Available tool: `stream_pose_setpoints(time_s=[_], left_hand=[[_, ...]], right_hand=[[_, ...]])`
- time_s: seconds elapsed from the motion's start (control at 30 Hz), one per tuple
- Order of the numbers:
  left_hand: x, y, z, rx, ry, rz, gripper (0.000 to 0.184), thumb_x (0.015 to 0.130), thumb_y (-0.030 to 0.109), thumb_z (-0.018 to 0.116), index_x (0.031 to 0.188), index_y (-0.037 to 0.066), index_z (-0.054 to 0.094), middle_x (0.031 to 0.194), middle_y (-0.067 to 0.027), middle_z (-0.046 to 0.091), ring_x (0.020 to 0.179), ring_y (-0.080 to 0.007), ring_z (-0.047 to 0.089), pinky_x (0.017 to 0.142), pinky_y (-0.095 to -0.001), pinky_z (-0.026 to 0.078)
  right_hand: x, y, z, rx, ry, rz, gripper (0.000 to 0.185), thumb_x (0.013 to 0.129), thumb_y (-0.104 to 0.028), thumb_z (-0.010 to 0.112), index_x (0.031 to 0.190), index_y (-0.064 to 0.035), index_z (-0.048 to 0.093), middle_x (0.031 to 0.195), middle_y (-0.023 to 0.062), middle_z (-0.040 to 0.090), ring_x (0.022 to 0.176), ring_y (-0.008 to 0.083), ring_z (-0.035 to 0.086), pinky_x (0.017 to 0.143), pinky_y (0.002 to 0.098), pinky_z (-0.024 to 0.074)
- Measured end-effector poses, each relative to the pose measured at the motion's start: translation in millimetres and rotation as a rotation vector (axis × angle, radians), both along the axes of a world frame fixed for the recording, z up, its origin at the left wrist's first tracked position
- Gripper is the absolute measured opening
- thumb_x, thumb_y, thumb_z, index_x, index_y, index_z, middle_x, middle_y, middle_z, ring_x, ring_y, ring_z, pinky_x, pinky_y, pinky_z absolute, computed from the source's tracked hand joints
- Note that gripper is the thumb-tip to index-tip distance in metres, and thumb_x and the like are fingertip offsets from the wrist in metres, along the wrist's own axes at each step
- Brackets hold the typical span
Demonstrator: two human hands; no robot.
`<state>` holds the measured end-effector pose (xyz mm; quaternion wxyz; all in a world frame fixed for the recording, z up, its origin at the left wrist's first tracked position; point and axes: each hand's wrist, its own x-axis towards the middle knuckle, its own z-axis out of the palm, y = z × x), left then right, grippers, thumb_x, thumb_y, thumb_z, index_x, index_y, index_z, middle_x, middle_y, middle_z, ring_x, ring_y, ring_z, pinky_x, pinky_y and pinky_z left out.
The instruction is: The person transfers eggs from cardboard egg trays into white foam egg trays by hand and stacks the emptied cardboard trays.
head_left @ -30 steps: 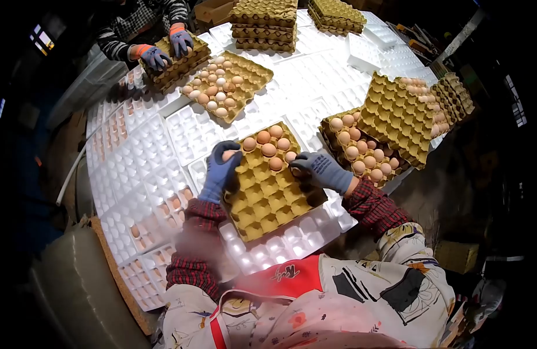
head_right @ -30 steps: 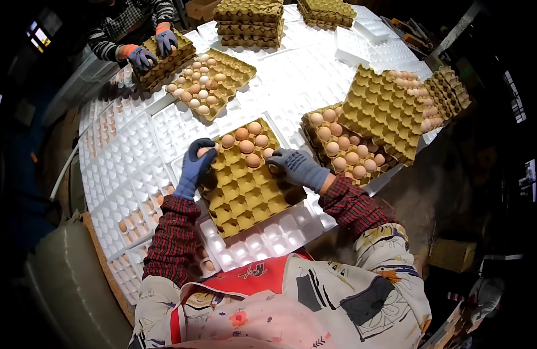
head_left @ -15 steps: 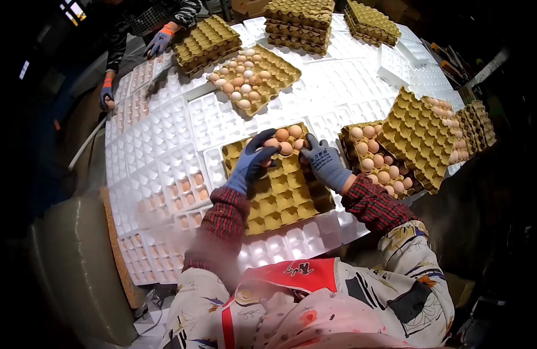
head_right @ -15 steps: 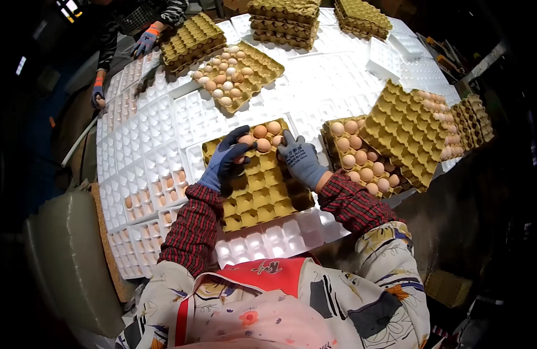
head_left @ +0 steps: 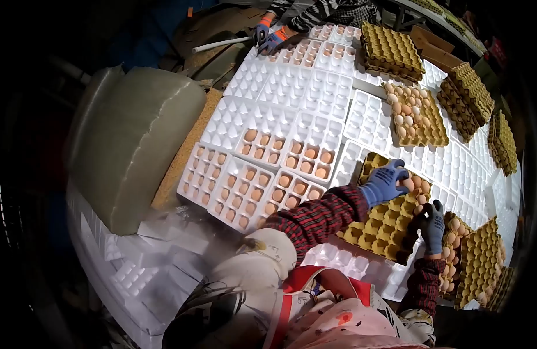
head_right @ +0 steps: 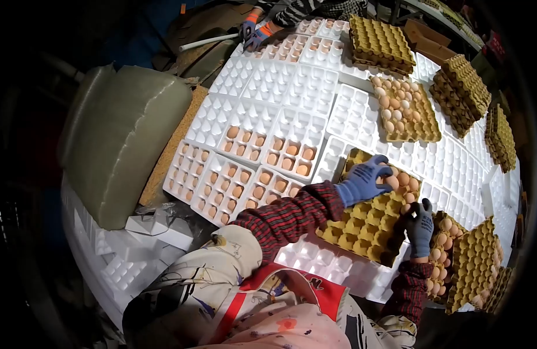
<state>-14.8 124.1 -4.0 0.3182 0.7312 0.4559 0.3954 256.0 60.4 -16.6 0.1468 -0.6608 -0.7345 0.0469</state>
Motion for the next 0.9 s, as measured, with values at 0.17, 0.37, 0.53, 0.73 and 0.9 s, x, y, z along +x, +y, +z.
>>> stream_pose_setpoints(time_s=[0.17, 0.37, 0.53, 0.73, 0.9], left_hand=[[-235.6, -43.1, -38.8, -0.463, -0.856, 0.198, 0.026, 0.09, 0.009, 0.071, 0.114, -0.001, 0.066, 0.102, -0.0022, 0.067, 0.084, -0.0085, 0.061, 0.075, -0.0234, 0.051], [-436.3, -130.1, -79.4, -0.278, -0.058, 0.719, 0.028, 0.083, 0.018, 0.077, 0.103, 0.0, 0.068, 0.101, -0.0075, 0.067, 0.095, -0.0189, 0.062, 0.085, -0.0315, 0.05], [-452.7, -118.2, -74.9, -0.078, 0.439, 0.693, 0.037, 0.079, 0.024, 0.077, 0.111, 0.009, 0.065, 0.121, -0.0173, 0.058, 0.112, -0.0356, 0.057, 0.094, -0.043, 0.048], [-535.7, -33.1, -109.2, -0.14, 0.591, 0.617, 0.022, 0.084, 0.014, 0.067, 0.103, 0.004, 0.07, 0.11, -0.0162, 0.066, 0.109, -0.0347, 0.061, 0.093, -0.0391, 0.05], [-580.6, -2.8, -123.3, 0.106, -0.058, 0.822, 0.02, 0.091, 0.012, 0.062, 0.106, 0.0, 0.068, 0.108, -0.0147, 0.069, 0.1, -0.0318, 0.065, 0.094, -0.0395, 0.049]], right_hand=[[-12.5, -0.7, 3.4, -0.241, 0.873, -0.235, 0.03, 0.089, -0.012, 0.067, 0.117, -0.0013, 0.064, 0.108, 0.0016, 0.063, 0.094, 0.0104, 0.055, 0.082, 0.025, 0.0466], [-222.1, 31.1, 33.2, -0.541, 1.124, 0.193, 0.037, 0.087, -0.007, 0.069, 0.122, 0.0004, 0.061, 0.125, 0.0054, 0.057, 0.103, 0.0134, 0.058, 0.086, 0.0273, 0.0489], [-404.2, 74.2, -0.6, -0.249, 0.576, 0.753, 0.04, 0.081, -0.018, 0.074, 0.117, -0.0058, 0.063, 0.135, 0.0154, 0.051, 0.109, 0.0326, 0.062, 0.086, 0.0406, 0.0535], [-606.8, 123.7, -40.5, -0.206, 0.052, 1.024, 0.034, 0.077, -0.016, 0.071, 0.109, -0.0125, 0.065, 0.136, 0.0168, 0.046, 0.108, 0.0368, 0.059, 0.086, 0.0463, 0.0538], [-669.0, 153.5, -56.8, -0.284, -0.233, 1.247, 0.035, 0.078, -0.025, 0.071, 0.112, -0.0171, 0.07, 0.125, 0.0137, 0.056, 0.106, 0.035, 0.061, 0.085, 0.0431, 0.0533]])
